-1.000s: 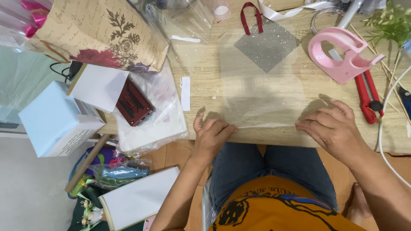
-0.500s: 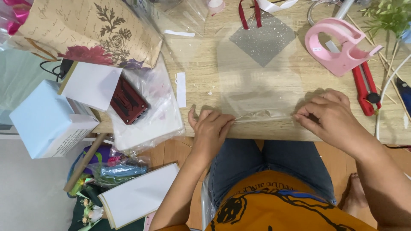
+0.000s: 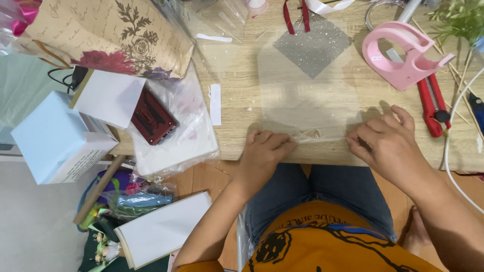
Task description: The person folds a clear plastic sheet, then picks up a white stick with a red ribbon. They apply hot glue to the ribbon and wrap it around the stick, securing it in place. The person then uses a tape dispenser to apply tape to the end of the stick.
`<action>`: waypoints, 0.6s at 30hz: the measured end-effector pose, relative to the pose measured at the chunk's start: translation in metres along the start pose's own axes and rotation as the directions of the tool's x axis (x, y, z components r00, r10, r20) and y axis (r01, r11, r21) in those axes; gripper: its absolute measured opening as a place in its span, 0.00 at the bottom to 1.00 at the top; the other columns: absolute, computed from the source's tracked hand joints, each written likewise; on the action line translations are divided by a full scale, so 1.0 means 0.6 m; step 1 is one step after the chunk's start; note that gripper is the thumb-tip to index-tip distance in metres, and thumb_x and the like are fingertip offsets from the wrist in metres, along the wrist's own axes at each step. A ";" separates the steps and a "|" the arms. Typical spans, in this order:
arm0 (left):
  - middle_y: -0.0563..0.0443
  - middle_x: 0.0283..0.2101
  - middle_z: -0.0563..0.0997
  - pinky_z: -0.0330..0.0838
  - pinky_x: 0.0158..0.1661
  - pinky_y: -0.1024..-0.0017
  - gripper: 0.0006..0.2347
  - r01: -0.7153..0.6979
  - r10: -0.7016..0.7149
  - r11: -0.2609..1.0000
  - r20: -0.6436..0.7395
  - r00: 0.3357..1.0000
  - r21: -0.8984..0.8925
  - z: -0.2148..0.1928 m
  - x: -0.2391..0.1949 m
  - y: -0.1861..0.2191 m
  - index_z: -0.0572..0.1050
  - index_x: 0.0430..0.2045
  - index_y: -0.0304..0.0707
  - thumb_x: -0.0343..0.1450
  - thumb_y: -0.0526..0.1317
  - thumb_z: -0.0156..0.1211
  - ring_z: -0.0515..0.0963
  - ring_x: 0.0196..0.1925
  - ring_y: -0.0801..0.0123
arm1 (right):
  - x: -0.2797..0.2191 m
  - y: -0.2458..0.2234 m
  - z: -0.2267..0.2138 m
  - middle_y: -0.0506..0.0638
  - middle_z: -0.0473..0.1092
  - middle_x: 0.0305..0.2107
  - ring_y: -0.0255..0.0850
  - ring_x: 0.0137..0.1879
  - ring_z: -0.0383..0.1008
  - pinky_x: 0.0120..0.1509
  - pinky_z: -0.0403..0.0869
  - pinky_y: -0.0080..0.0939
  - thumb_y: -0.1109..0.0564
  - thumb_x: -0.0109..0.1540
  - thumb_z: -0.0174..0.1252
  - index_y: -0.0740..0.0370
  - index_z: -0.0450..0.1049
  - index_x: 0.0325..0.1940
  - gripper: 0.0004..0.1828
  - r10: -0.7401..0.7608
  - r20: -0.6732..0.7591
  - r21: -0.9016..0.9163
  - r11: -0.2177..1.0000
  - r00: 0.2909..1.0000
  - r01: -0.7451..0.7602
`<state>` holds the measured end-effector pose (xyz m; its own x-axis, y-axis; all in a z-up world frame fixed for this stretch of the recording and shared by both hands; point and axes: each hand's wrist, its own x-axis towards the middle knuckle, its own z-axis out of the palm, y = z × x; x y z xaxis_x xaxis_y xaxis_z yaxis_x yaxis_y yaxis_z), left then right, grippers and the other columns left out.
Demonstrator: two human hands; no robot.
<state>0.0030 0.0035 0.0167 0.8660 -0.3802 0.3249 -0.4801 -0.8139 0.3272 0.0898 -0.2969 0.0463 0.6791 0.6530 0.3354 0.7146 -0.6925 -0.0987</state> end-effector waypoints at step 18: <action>0.55 0.35 0.75 0.59 0.50 0.63 0.01 0.042 -0.054 0.997 -0.217 0.975 -0.060 0.001 0.043 0.047 0.80 0.35 0.45 0.74 0.34 0.65 0.73 0.39 0.63 | -0.013 0.002 -0.006 0.40 0.77 0.39 0.40 0.51 0.77 0.82 0.46 0.52 0.46 0.60 0.69 0.47 0.80 0.40 0.08 -0.028 -0.016 0.000 1.000 0.999 0.028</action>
<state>0.0120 -0.0292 0.0339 0.8397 -0.2314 0.4913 -0.4510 -0.8011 0.3935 0.0846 -0.3040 0.0472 0.6562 0.6669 0.3532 0.7331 -0.6742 -0.0890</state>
